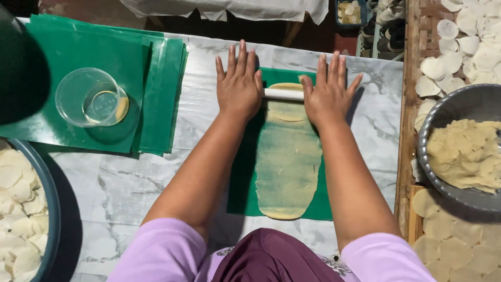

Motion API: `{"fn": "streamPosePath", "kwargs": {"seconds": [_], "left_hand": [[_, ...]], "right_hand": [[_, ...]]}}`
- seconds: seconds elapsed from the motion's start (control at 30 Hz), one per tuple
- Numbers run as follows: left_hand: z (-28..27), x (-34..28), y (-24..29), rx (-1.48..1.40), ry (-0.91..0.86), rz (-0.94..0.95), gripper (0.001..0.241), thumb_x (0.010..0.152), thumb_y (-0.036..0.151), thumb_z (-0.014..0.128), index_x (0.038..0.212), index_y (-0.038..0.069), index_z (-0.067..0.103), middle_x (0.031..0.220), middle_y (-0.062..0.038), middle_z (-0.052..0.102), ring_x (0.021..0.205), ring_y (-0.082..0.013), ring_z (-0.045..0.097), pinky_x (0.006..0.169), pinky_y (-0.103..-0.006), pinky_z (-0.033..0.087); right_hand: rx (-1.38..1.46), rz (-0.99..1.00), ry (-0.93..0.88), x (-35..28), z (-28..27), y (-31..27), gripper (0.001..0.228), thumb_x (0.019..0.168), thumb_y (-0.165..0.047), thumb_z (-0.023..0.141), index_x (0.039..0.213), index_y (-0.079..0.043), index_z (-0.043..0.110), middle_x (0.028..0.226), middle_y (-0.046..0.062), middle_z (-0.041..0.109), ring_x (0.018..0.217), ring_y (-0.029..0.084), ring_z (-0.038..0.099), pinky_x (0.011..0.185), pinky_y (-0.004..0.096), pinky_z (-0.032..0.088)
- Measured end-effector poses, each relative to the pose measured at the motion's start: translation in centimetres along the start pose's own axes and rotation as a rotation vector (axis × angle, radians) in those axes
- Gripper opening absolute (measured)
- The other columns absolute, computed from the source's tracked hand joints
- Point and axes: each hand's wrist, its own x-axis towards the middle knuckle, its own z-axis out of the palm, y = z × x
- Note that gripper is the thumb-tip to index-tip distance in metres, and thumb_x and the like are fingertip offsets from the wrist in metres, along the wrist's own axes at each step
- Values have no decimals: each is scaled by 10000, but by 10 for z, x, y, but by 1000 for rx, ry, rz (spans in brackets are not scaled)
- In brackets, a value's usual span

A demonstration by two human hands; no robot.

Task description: Flattening small portions of dough using a rolling pin on a mat.

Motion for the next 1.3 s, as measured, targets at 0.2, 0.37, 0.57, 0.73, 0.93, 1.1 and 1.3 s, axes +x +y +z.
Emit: {"fn": "streamPosePath", "kwargs": {"seconds": [0.2,0.37,0.57,0.73,0.93,1.1,1.3], "left_hand": [[7,77,-3,61,-199,-89,640,1109,409,305,1686,141,246,1722,-68,9,1590,-268,-32,1273,-583,-53],[-9,92,1,33,-270,-147,635,1122,400,268,1695,139,184,1722,-72,-31,1574,-254,-96,1280,-550,-70],[-15,47,3,28,-210,-70,629,1100,384,269,1676,135,227,1728,-80,52,1595,-269,0,1272,-568,-50],[-12,0,1,-6,-63,-1,605,1081,355,360,1642,130,351,1722,-65,194,1598,-277,139,1283,-555,25],[1,44,-3,4,-185,-68,618,1085,403,312,1644,140,284,1720,-91,178,1592,-284,95,1263,-576,-6],[-7,92,-1,-8,-328,-185,666,1098,451,252,1682,142,167,1729,-75,-13,1598,-240,-37,1269,-570,-78],[12,95,-11,-70,-205,-162,684,1108,513,258,1654,99,256,1719,-99,88,1590,-268,39,1273,-579,8]], "right_hand": [[33,18,-14,62,-21,-13,756,1057,-621,146,1685,-204,79,1742,96,-36,1594,248,-88,1169,688,-149],[85,2,159,87,-4,-3,746,1078,-617,180,1667,-159,171,1739,112,134,1583,261,20,1174,682,-100],[46,6,83,33,-12,-6,775,1068,-609,121,1685,-140,92,1746,84,12,1600,258,-37,1233,611,-77],[35,-84,195,-9,15,10,782,1097,-583,237,1665,-46,228,1728,158,96,1592,323,40,1208,673,-4],[40,41,-13,31,-11,-8,791,1043,-652,156,1672,-177,86,1744,114,40,1599,262,-11,1208,646,-45],[93,86,38,87,-8,-7,815,1041,-655,149,1678,-147,163,1729,115,30,1583,263,-24,1191,693,-55],[266,-74,469,114,30,21,585,1120,-537,395,1474,-102,562,1606,158,366,1488,360,326,1169,619,203]]}}
